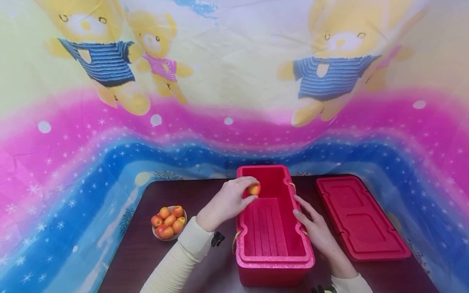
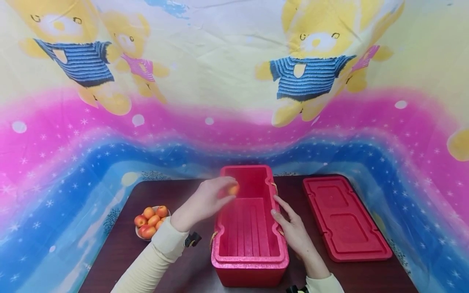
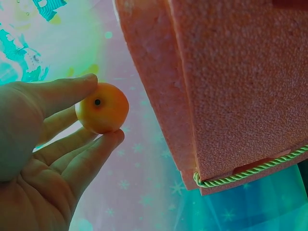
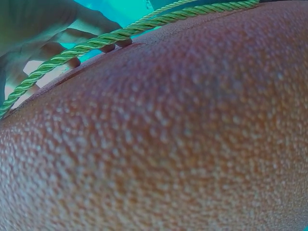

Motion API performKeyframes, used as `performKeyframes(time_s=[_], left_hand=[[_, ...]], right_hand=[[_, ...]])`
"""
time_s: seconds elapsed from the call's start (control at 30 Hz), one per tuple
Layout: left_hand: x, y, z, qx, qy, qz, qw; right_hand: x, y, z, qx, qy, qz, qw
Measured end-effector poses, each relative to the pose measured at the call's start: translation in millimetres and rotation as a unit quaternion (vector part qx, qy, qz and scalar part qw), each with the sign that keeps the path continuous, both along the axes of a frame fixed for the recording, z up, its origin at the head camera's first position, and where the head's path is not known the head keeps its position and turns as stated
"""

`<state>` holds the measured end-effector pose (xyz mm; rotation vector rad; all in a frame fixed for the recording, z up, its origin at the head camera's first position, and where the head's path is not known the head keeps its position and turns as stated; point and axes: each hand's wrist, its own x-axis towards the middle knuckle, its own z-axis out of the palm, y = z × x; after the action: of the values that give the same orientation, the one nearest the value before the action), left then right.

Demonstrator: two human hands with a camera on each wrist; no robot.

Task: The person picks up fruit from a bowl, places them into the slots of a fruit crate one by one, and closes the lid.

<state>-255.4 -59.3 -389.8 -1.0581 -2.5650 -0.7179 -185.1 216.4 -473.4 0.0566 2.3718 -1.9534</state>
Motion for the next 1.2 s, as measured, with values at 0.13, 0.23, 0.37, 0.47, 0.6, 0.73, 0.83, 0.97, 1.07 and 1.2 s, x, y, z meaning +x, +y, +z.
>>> performKeyframes(time_s=[0.13,0.23,0.37,0.47,0.6,0.73,0.83,0.97,1.07,1.2], left_hand=[[0.3,-0.1,-0.7,0.000,-0.002,-0.002,1.0000],[0.7,-0.3,-0.7,0.002,-0.005,-0.001,1.0000],[0.9,-0.2,-0.6,0.004,-0.003,-0.002,1.0000],[1.3,0.0,-0.6,0.003,-0.005,-0.003,1.0000],[2.3,0.2,0.5,-0.003,-0.014,-0.003,0.9999],[2.5,0.2,1.2,-0.005,-0.019,-0.006,0.9998],[2.7,-0.1,1.0,-0.004,-0.025,-0.006,0.9997],[2.9,-0.8,-0.1,-0.006,-0.032,-0.001,0.9995],[2.9,-1.7,-1.1,-0.006,-0.036,0.002,0.9993],[2.7,-4.8,-2.6,-0.002,-0.038,0.011,0.9992]], right_hand=[[0.1,-0.7,0.8,-0.002,0.001,-0.003,1.0000],[-0.2,-0.7,0.7,-0.001,0.001,-0.005,1.0000],[-0.2,-0.2,0.3,0.000,0.001,-0.004,1.0000],[-0.1,-0.3,0.4,0.000,0.001,-0.004,1.0000],[0.0,-0.5,0.4,-0.002,0.002,-0.004,1.0000],[0.0,-0.7,0.1,-0.001,0.002,-0.005,1.0000],[-0.1,-0.9,-0.1,-0.001,0.002,-0.005,1.0000],[-0.1,-0.8,-0.2,-0.002,0.001,-0.006,1.0000],[-0.1,-0.7,0.0,-0.001,0.002,-0.006,1.0000],[0.1,-0.3,0.1,0.000,0.001,-0.004,1.0000]])
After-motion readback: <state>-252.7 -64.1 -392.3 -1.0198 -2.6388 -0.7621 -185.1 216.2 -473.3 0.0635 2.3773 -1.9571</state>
